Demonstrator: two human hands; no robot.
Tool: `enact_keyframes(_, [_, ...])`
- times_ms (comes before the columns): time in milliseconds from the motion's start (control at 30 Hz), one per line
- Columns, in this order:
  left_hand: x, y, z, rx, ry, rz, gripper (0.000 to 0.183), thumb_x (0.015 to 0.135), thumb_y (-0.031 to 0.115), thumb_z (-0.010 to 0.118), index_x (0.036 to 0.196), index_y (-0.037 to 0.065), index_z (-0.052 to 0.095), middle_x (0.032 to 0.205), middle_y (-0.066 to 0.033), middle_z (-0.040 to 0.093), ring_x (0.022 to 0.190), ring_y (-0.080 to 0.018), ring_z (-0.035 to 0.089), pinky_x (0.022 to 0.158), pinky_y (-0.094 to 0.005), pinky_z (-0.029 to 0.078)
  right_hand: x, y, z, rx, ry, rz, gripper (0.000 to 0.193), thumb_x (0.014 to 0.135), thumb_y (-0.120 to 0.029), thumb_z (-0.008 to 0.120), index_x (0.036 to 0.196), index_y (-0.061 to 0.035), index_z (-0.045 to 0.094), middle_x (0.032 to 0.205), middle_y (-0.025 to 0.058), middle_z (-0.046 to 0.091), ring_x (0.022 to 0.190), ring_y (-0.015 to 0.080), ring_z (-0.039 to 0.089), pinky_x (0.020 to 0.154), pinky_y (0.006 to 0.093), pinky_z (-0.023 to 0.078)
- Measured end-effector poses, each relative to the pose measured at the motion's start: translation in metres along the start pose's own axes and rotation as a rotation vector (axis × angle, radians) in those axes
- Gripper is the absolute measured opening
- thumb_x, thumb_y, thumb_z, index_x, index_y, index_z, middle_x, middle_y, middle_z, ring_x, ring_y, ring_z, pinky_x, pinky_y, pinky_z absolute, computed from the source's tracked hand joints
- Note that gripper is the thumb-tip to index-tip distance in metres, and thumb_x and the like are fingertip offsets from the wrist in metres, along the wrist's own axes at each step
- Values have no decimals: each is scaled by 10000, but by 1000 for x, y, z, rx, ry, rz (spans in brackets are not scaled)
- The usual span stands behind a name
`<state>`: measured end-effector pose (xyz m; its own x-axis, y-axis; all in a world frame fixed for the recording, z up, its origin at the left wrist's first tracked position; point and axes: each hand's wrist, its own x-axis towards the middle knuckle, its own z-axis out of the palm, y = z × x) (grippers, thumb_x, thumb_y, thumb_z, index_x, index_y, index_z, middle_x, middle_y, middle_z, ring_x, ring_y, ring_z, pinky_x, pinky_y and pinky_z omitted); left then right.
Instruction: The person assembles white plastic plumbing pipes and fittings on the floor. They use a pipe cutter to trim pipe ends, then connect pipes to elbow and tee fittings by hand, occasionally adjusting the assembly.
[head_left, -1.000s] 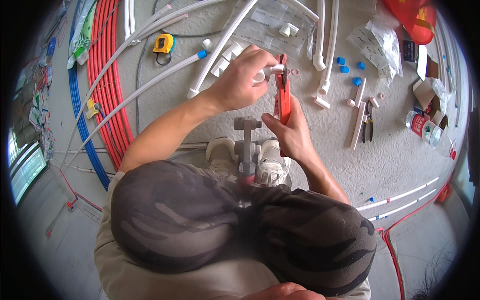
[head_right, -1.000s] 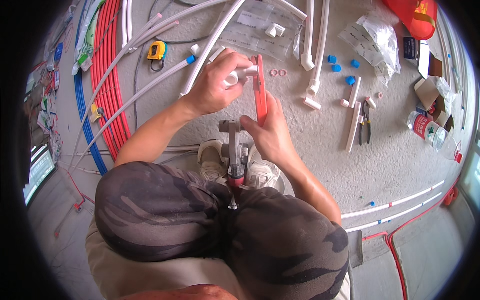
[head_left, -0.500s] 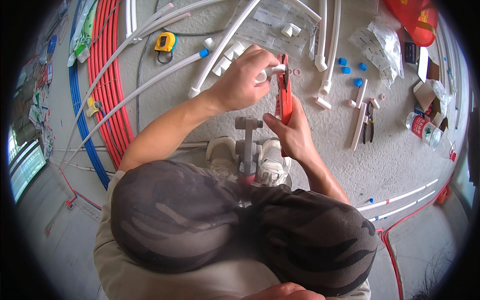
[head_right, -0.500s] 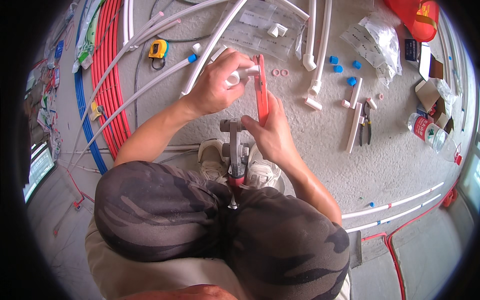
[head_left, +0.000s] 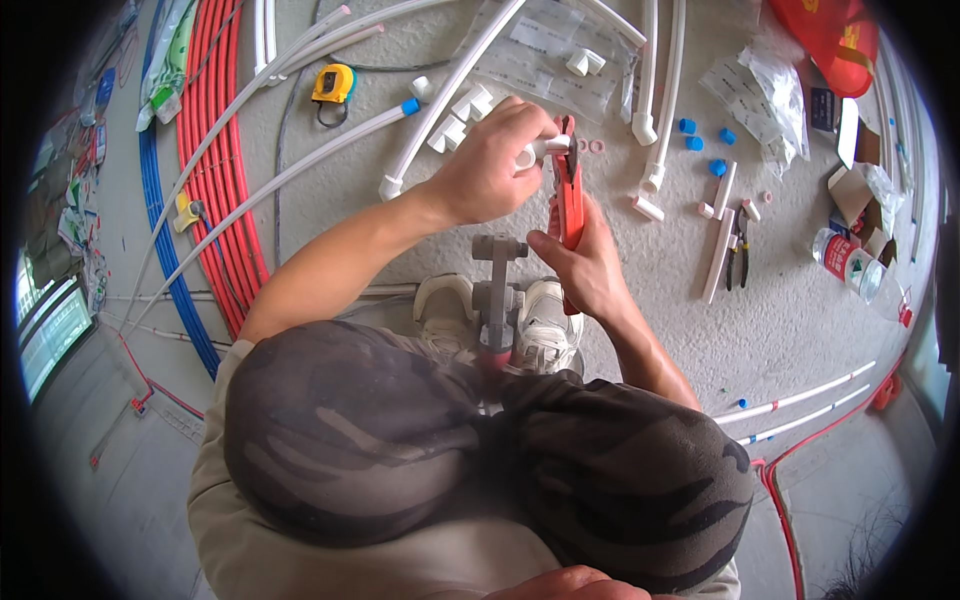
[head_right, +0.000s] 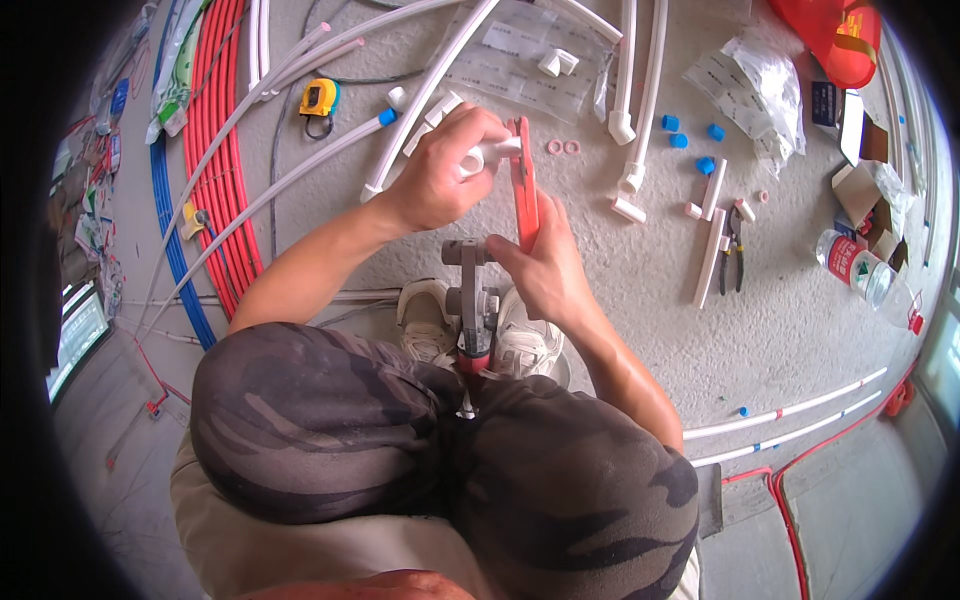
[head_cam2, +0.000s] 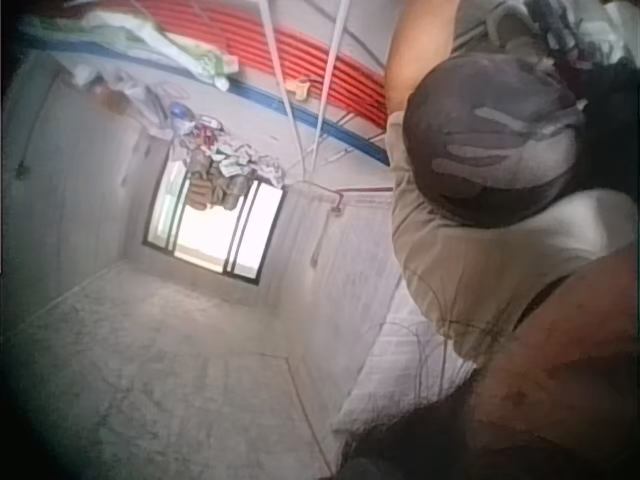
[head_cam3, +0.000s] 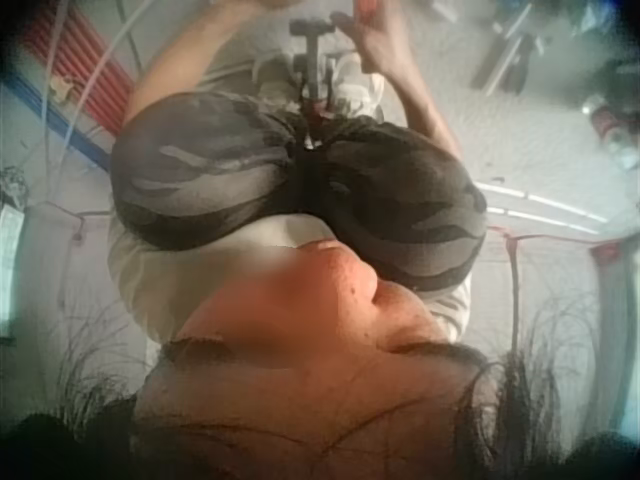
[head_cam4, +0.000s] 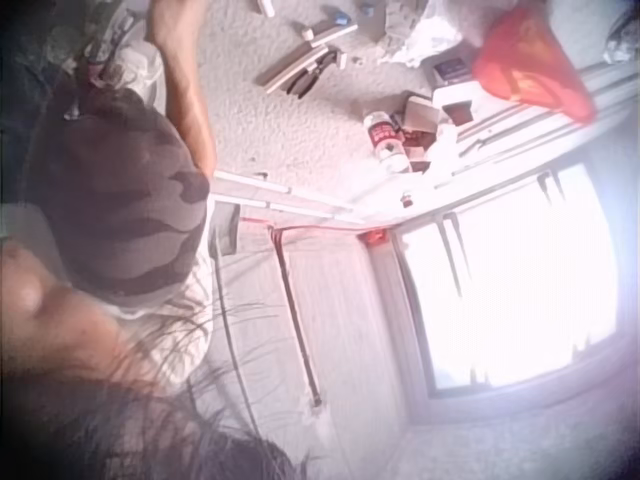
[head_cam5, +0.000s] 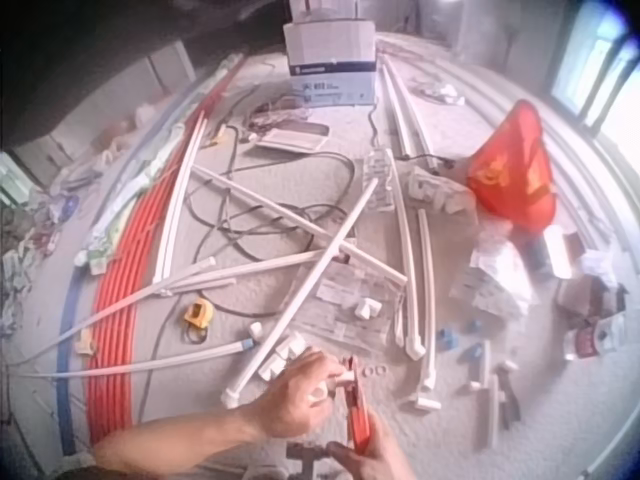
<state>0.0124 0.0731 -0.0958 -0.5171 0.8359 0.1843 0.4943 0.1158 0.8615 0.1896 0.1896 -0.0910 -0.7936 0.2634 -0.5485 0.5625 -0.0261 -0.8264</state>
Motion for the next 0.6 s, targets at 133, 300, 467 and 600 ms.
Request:
enact_keyframes(133, [-5, -9, 16, -40, 45, -138, 320, 741, -112, 595, 1029, 27, 596, 951, -133, 656, 870, -300, 663, 747, -381, 529, 8, 8, 1, -107, 11, -46, 671, 820, -152, 774, 1424, 20, 537, 1198, 213, 553, 1122, 385, 578, 999, 457, 467])
enact_keyframes(300, [-2, -16, 28, -63, 98, -187, 288, 713, -116, 577, 969, 17, 581, 859, -128, 653, 799, -270, 658, 715, -372, 524, 16, 24, 3, -85, 56, -29, 567, 812, -114, 729, 1336, 29, 568, 1123, 207, 574, 1059, 382, 597, 968, 454, 482])
enact_keyframes(467, [-2, -20, 35, -177, 171, -237, 208, 702, -73, 609, 878, 10, 536, 824, -163, 624, 760, -321, 601, 708, -420, 502, 14, 20, 2, 42, 2, 22, 591, 811, -80, 678, 1375, 22, 538, 1097, 173, 623, 1029, 293, 633, 943, 423, 512])
enact_keyframes(600, [-1, -22, 36, -213, 216, -260, 189, 697, -86, 610, 848, 10, 550, 762, -133, 625, 688, -217, 564, 656, -370, 490, 19, 30, 4, 77, -8, -19, 693, 805, -60, 663, 1469, 18, 482, 1125, 157, 618, 1081, 285, 630, 997, 406, 513])
